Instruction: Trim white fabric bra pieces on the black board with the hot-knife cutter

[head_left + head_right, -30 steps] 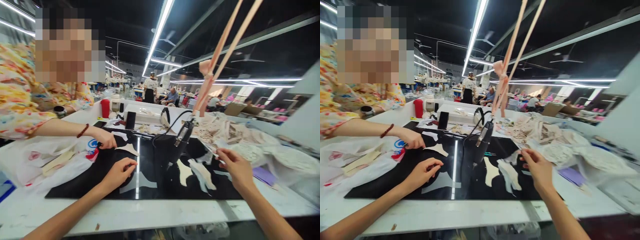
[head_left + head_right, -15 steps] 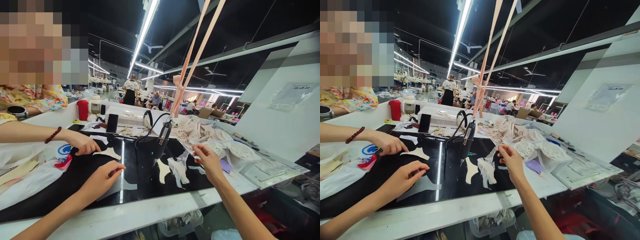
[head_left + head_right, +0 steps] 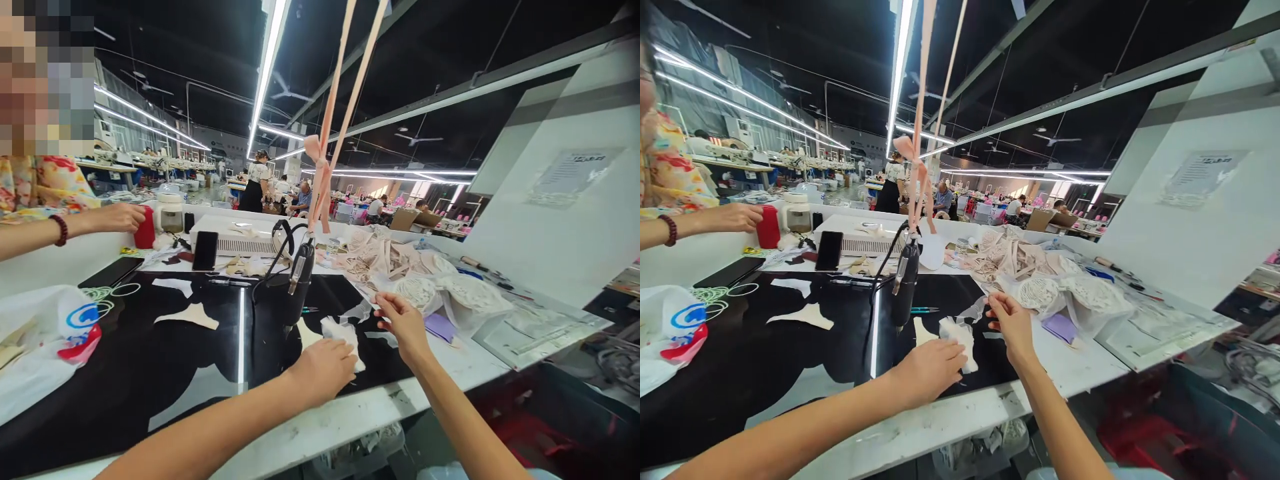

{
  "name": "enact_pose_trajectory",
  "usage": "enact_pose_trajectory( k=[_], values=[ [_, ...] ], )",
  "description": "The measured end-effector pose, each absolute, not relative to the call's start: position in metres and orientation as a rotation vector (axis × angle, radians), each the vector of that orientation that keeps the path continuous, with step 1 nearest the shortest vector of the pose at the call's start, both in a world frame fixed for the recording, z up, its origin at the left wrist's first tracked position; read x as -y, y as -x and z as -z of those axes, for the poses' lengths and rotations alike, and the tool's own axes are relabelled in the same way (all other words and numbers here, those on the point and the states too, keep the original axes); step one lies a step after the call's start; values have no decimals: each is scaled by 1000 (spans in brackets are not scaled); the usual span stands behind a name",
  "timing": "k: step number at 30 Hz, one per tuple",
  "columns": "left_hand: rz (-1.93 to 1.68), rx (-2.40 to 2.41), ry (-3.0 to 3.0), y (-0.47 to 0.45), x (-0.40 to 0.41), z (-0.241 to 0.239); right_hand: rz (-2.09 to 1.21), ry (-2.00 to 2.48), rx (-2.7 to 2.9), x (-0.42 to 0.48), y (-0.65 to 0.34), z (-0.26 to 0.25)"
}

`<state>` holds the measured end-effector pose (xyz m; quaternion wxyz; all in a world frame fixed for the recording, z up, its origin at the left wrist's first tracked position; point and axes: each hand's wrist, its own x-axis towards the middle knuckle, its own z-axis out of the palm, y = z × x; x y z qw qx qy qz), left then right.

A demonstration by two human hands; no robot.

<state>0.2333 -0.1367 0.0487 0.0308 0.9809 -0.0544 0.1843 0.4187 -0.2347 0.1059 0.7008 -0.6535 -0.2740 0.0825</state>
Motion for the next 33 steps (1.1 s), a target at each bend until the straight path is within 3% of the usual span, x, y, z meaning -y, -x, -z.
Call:
enact_pose_trajectory(
  k=[6, 16, 23, 28, 33],
  values=[
    [-527, 15, -3058, -284, 127, -36, -225, 1388, 608, 231, -432, -101],
    [-475, 29, -2947, -284, 121, -36, -141, 1171, 619, 244, -414, -128],
    [-621, -28, -2652, -208, 128, -68, -347, 1274, 732, 273, -358, -134],
    [-748, -261, -1837, -145, 136, -85, -642, 1322, 770, 280, -309, -127],
    [-594, -122, -1550, -111, 143, -91, -833, 1260, 828, 270, -267, -112]
  ],
)
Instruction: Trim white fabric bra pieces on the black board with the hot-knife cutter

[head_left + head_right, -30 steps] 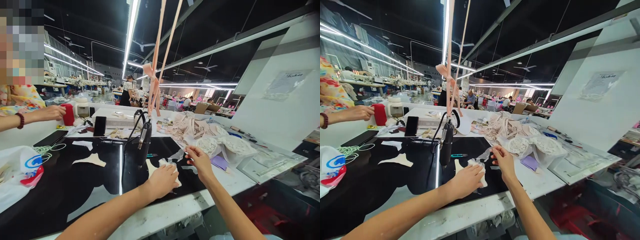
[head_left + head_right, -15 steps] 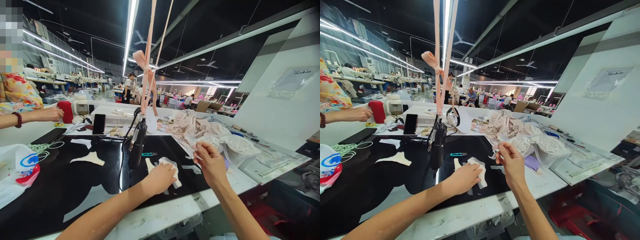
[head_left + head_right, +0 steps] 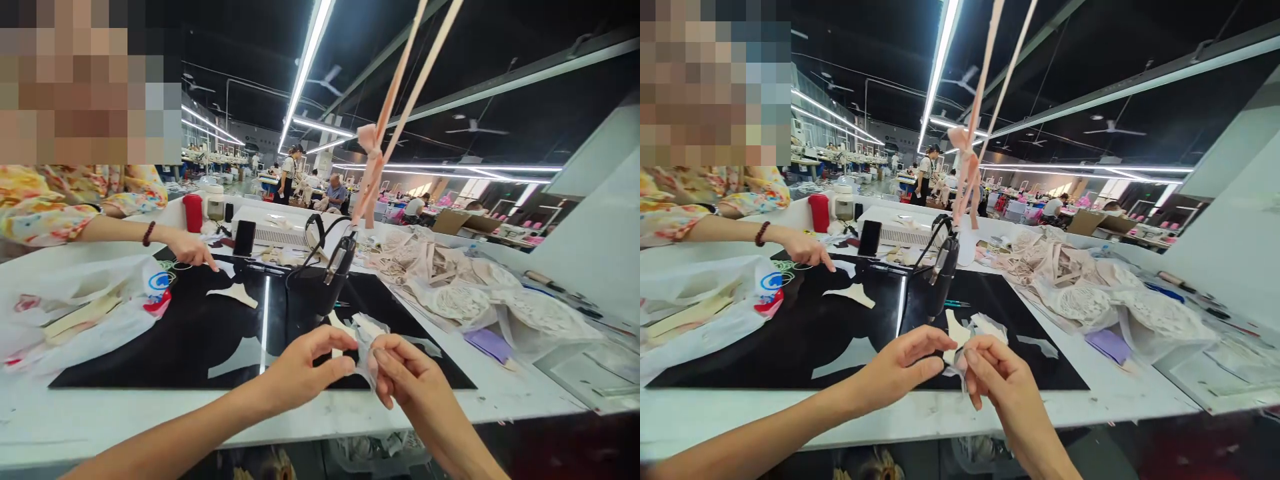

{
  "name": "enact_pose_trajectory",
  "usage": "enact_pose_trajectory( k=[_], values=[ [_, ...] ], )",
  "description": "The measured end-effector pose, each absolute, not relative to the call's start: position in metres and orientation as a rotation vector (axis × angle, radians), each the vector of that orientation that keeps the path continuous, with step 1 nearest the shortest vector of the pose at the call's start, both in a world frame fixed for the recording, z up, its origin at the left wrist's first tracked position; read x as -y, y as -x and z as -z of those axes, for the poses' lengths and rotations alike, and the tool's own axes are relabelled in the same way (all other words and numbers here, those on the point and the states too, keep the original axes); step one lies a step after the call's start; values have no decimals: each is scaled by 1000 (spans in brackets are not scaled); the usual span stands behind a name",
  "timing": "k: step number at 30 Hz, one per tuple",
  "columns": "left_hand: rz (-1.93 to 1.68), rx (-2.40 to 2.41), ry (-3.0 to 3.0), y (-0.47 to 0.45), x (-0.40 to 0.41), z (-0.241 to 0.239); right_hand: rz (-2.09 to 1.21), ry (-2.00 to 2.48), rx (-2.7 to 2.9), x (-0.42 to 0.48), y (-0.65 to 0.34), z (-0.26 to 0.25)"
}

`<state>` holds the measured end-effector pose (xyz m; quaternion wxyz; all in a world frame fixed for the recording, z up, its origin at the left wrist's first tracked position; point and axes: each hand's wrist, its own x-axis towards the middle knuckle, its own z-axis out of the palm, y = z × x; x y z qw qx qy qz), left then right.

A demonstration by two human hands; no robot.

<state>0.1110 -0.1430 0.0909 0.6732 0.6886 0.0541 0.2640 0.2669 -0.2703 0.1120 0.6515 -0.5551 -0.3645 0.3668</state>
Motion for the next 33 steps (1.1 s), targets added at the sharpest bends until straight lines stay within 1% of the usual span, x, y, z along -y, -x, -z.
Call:
enact_pose_trajectory(
  k=[5, 11, 14, 17, 22, 33],
  values=[
    [-419, -248, -1391, -88, 147, -82, -948, 1232, 794, 259, -242, -99],
    [-433, -377, -1286, -61, 145, -75, -1021, 1224, 463, 259, -224, -74],
    [-482, -419, -1309, -52, 143, -71, -1219, 1220, 364, 264, -214, -58],
    [-495, -466, -1403, -48, 142, -67, -1371, 1180, 461, 267, -198, -52],
    [-507, -479, -1508, -44, 146, -65, -1307, 1287, 711, 264, -179, -55],
    [-465, -519, -1285, -38, 147, -66, -1313, 1320, 733, 269, -182, -39]
  ],
)
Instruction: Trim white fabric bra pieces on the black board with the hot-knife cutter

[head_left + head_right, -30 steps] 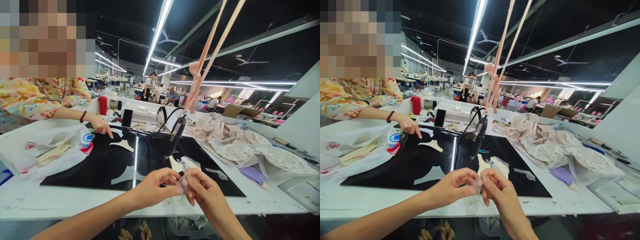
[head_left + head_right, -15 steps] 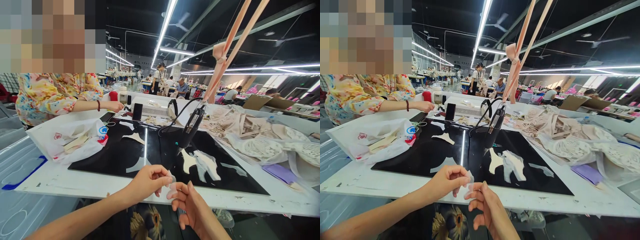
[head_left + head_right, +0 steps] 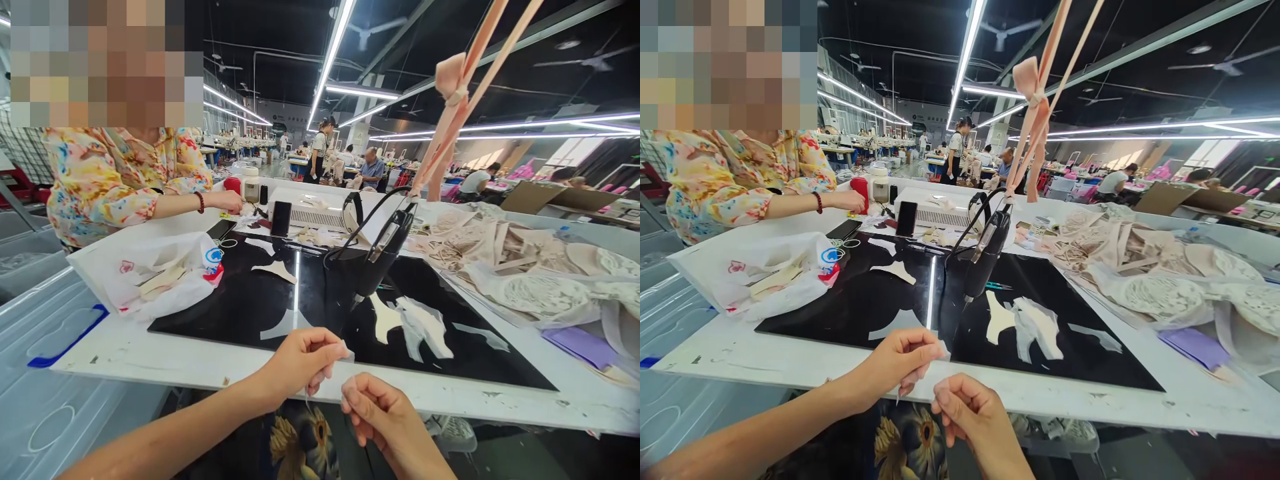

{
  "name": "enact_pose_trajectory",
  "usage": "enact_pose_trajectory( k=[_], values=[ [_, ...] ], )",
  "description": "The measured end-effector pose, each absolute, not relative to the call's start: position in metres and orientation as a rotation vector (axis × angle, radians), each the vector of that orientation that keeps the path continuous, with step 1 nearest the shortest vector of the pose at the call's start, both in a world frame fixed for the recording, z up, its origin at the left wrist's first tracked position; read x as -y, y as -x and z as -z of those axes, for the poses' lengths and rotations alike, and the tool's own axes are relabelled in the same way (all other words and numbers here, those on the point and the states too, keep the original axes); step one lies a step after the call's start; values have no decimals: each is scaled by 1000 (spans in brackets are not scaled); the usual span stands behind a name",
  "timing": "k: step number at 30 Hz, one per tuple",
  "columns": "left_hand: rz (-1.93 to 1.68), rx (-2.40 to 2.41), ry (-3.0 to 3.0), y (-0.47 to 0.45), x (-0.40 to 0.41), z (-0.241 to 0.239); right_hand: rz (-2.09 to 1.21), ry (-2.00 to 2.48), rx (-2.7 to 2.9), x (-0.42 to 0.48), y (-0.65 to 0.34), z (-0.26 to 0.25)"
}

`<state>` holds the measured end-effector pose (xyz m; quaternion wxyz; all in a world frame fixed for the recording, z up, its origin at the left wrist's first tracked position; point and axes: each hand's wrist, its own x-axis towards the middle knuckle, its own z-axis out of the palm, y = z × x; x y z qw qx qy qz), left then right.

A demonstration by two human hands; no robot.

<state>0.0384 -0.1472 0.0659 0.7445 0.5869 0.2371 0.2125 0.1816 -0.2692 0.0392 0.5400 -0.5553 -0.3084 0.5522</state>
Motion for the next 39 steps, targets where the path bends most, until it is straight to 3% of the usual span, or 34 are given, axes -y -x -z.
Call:
enact_pose_trajectory(
  k=[10, 18, 25, 39],
  values=[
    [-299, -487, -1463, -27, 151, -68, -1368, 995, 421, 263, -175, -40],
    [-264, -571, -1527, -13, 144, -59, -1187, 1155, 401, 256, -188, -44],
    [-511, -626, -1377, 1, 132, -53, -881, 1426, 592, 258, -205, -39],
    [-668, -747, -1089, 17, 133, -61, -759, 1592, 709, 255, -211, -40]
  ],
)
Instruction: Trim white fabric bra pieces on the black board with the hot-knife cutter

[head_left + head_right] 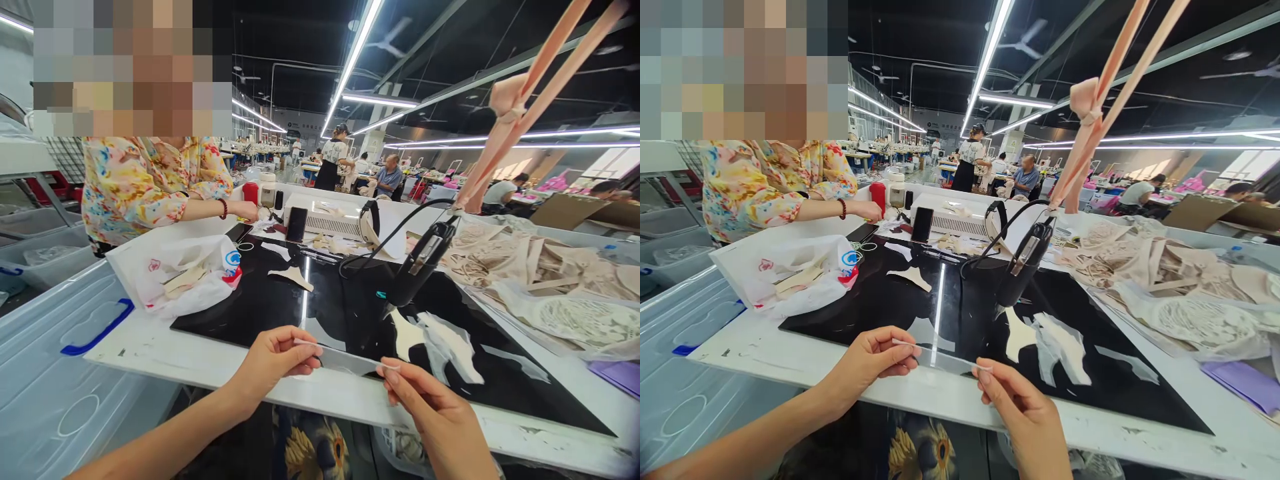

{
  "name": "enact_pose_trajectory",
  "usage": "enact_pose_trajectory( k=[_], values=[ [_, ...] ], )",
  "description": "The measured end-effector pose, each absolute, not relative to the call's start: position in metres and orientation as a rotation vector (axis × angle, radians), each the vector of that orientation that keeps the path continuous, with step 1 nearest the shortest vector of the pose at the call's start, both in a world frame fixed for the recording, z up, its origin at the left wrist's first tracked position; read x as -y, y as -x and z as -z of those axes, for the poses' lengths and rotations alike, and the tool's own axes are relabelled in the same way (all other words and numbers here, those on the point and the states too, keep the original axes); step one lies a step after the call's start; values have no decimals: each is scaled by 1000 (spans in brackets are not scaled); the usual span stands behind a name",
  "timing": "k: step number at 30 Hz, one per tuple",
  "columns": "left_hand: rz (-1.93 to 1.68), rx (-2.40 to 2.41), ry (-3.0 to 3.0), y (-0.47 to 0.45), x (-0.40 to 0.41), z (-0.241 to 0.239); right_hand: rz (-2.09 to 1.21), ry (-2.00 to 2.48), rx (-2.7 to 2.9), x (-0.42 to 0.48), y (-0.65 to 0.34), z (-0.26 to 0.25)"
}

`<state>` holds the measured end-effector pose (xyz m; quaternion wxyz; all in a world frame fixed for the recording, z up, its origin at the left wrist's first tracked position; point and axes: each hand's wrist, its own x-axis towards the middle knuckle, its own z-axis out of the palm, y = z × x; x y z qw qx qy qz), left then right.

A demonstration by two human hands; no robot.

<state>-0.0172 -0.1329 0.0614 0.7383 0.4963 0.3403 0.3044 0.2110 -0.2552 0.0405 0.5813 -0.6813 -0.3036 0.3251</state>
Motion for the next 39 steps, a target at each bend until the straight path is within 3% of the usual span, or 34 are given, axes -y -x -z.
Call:
enact_pose_trajectory(
  k=[16, 30, 35, 39],
  values=[
    [-759, -753, -1020, 23, 132, -57, -674, 1573, 709, 253, -187, -42],
    [-561, -764, -1832, 23, 141, -77, -506, 1499, 1421, 235, -167, -46],
    [-613, -720, -2086, 23, 140, -86, -564, 1581, 1488, 224, -162, -46],
    [-732, -646, -1862, 16, 131, -84, -852, 1526, 1165, 223, -155, -53]
  ],
)
